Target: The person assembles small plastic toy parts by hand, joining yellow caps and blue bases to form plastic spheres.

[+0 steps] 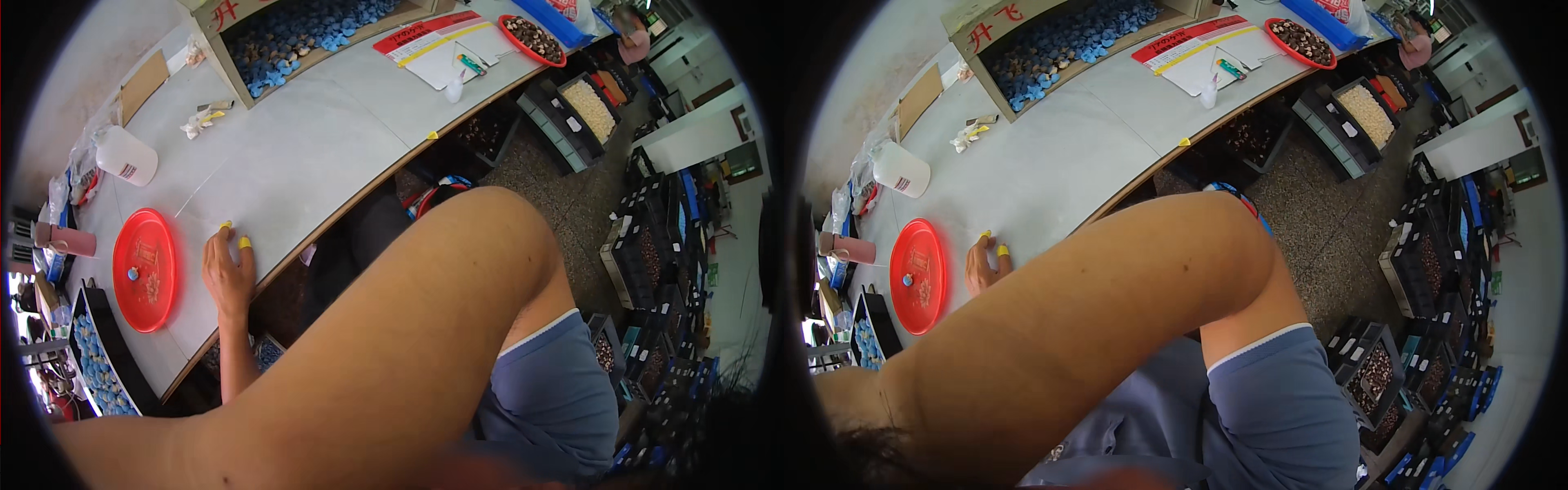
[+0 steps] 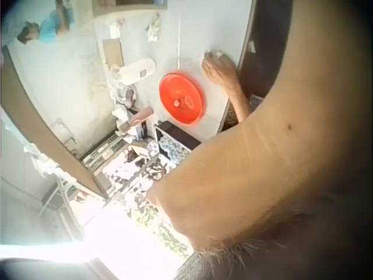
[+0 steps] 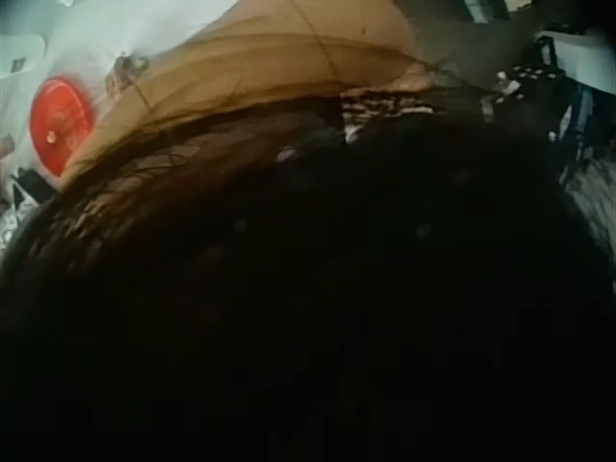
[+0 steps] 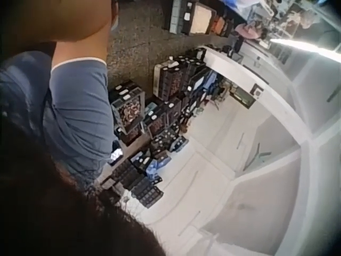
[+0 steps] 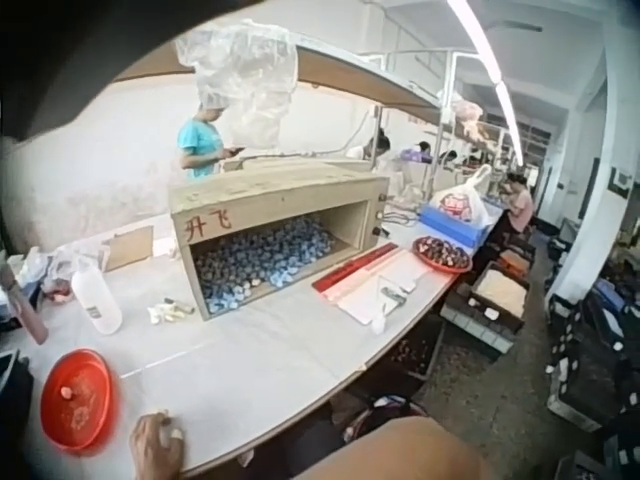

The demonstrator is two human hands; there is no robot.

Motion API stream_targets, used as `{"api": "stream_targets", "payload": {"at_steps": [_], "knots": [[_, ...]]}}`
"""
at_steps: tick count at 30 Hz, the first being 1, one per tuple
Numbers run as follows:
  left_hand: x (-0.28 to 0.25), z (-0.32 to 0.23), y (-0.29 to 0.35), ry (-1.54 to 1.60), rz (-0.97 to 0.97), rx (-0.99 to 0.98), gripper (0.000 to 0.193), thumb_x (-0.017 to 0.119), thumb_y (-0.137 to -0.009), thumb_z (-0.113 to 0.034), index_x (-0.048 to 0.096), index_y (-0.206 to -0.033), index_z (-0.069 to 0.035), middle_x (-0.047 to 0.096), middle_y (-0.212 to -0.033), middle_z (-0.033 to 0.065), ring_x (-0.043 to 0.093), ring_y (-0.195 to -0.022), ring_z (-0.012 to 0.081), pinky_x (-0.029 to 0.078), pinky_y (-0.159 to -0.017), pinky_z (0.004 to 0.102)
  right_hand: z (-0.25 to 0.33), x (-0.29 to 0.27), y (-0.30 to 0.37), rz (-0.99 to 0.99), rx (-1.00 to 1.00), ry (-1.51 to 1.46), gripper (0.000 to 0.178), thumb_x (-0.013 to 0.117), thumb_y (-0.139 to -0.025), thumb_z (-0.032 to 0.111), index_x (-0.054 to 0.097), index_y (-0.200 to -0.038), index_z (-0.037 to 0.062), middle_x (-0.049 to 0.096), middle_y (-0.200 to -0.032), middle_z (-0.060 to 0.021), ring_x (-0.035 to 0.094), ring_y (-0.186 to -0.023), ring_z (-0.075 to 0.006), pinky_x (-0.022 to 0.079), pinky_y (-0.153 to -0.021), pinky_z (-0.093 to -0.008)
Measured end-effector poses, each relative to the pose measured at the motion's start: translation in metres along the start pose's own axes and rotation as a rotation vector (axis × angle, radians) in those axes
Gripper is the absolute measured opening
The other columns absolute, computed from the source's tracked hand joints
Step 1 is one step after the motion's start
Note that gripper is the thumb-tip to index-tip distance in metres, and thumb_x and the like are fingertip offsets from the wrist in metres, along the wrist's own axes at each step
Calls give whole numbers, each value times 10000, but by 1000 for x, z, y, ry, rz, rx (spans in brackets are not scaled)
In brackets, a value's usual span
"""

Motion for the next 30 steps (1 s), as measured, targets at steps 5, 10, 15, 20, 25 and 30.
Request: {"api": "stream_targets", "payload": {"at_steps": [5,10,15,20,25,30], "knots": [[-16,3,-6,-33,12,-39,270,644,-819,-31,591,-1076,32,664,-977,170,626,-930,337,499,-808,416,28,14,15,-33,-89,48,192,630,-690,199,603,-821,61,587,-703,-49,583,-617,-232,454,-607,-385],[-49,-43,-16,-243,92,-222,313,664,-836,-73,595,-1132,2,660,-1032,166,630,-1015,325,511,-846,396,-101,-115,53,16,-313,65,188,634,-680,202,610,-827,87,609,-776,-37,592,-676,-228,457,-646,-367],[-20,-1,-4,44,12,60,328,703,-734,-75,595,-1031,14,630,-916,176,605,-907,354,490,-779,424,-254,-145,137,1,326,-12,119,644,-809,52,656,-927,45,686,-841,-97,660,-735,-289,523,-649,-371],[-25,3,-9,10,29,42,347,704,-727,-69,589,-1042,17,627,-941,168,607,-910,350,494,-791,428,-412,-170,198,-115,820,266,207,585,-833,22,624,-1037,27,677,-927,-120,656,-778,-281,518,-693,-374],[-23,7,-11,50,26,17,335,716,-725,-83,599,-1025,7,637,-954,158,615,-930,339,501,-812,422,-490,-166,170,-122,850,430,298,582,-825,16,593,-1120,59,569,-1108,-141,597,-1007,-339,503,-818,-435],[-20,8,-11,42,32,17,316,727,-741,-100,604,-1015,-2,640,-952,151,623,-940,329,507,-812,413,-515,-155,122,47,636,615,288,610,-828,57,647,-1111,97,617,-1087,-143,607,-1020,-346,515,-837,-444]]}}
Point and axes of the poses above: each hand's wrist, its own y-axis away from the middle knuckle, its own x-axis out of the palm, z = x × y, the point moved 7 cm from there along -y, towards the middle knuckle
